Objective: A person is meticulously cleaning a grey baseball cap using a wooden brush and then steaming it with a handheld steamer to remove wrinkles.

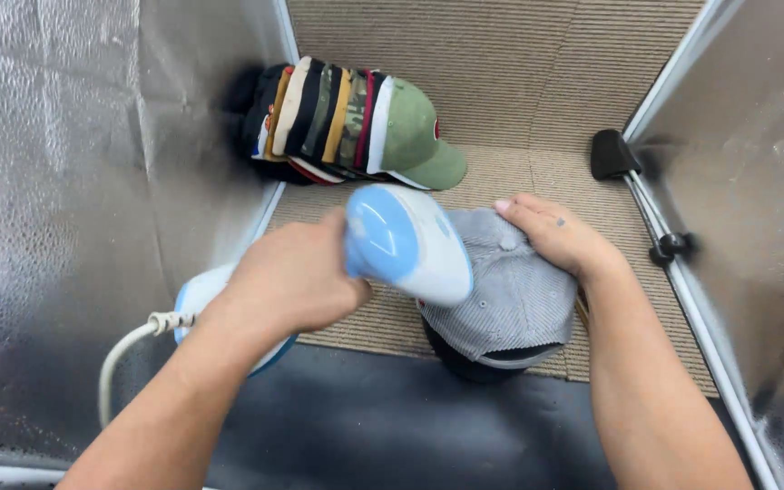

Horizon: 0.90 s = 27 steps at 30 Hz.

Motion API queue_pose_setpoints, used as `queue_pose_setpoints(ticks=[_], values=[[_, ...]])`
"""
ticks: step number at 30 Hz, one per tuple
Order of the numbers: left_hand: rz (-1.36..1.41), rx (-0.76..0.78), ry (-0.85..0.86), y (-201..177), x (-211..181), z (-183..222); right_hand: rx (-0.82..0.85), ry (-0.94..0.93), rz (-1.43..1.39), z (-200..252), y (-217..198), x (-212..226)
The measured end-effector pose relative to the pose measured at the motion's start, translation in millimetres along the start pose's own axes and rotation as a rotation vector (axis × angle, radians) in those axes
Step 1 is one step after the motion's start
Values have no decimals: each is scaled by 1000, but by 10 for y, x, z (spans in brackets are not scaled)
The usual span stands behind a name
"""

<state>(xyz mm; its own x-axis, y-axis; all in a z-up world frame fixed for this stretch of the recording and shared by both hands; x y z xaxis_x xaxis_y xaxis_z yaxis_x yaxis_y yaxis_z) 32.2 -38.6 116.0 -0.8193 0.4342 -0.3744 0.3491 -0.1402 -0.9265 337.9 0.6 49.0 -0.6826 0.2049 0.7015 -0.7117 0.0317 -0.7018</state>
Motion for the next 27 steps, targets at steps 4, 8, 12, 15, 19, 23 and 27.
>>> queue_pose_setpoints(ticks=[4, 8, 12, 15, 19, 23, 27], values=[[-239, 141, 88, 27, -266, -178, 41, 12, -3, 26, -9, -35], [-278, 148, 123, -25, -477, -446, 47, 63, -23, -122, 43, -122], [-351, 150, 200, -49, -635, -678, 46, 104, 6, -222, 95, -229], [-378, 147, 197, -31, -554, -682, 38, 108, 36, -205, 69, -190], [-401, 224, 78, -46, -341, -446, 29, 79, 47, -15, 46, 0], [-367, 222, 57, 19, -290, -432, 19, 67, 20, -81, 98, -78], [-350, 113, 153, 60, -358, -468, -2, 89, 45, -143, 106, -134]])
Point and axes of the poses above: each hand's wrist, its own z-axis away from the middle knuckle, its own y-axis out of the palm, x = y × z, the point moved 1 cm from there along -z, towards the middle knuckle, and after that the axes turned 10 degrees about y, right-handed, at the moved point
